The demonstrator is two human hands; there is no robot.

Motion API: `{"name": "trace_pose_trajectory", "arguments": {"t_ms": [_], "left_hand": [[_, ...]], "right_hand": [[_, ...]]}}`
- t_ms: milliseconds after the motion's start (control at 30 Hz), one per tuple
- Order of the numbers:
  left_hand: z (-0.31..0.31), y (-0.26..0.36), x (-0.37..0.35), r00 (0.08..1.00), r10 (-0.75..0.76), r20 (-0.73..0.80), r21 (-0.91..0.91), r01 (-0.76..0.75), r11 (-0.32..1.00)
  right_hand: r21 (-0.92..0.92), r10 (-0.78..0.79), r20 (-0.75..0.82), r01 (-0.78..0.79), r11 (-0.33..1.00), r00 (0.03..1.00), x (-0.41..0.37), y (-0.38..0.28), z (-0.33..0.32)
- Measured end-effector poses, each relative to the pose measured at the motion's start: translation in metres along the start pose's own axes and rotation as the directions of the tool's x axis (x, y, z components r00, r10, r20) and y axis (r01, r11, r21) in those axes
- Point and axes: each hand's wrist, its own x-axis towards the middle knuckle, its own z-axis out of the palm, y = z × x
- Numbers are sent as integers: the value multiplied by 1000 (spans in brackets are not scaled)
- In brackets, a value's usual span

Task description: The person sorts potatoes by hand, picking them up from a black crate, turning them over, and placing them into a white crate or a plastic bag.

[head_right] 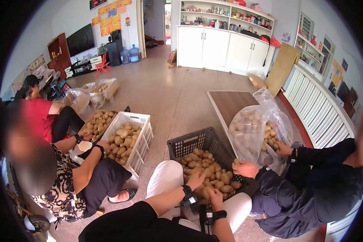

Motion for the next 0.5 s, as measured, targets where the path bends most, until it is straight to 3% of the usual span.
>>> {"name": "trace_pose_trajectory", "arguments": {"t_ms": [33,67,100,133,167,233,300,367,400,467,500], "left_hand": [[-2,5,0,1000,-14,8,-5,14,1000],[-9,25,-2,966,-207,153,-197,235,952],[-14,42,-5,878,-355,323,-344,458,820],[-15,52,-8,810,-406,424,-442,576,688],[-17,61,-11,804,-415,425,-443,585,679],[-21,73,-12,660,-313,683,-460,721,518],[-20,62,-7,666,-294,685,-451,705,548],[-28,54,2,644,-217,734,-572,758,315],[-31,49,12,686,-169,708,-635,723,274],[-61,54,35,649,11,761,-645,754,121],[-86,82,40,719,-34,694,-715,694,85]], "right_hand": [[-5,14,-8,-14,1000,1000,0,-8,5],[74,-58,-187,73,995,981,0,-13,8],[130,-114,-363,172,976,925,0,-13,9],[124,-103,-365,157,980,925,3,-8,10],[100,-182,-401,240,966,898,9,-2,9],[72,-256,-435,317,946,863,15,6,9],[129,-296,-294,345,930,909,11,3,13],[186,-253,-271,308,933,929,10,0,17],[2,-331,-256,343,939,908,15,2,20],[-308,-431,-159,371,876,888,25,13,25],[-301,-428,-158,369,879,890,25,18,27]]}}
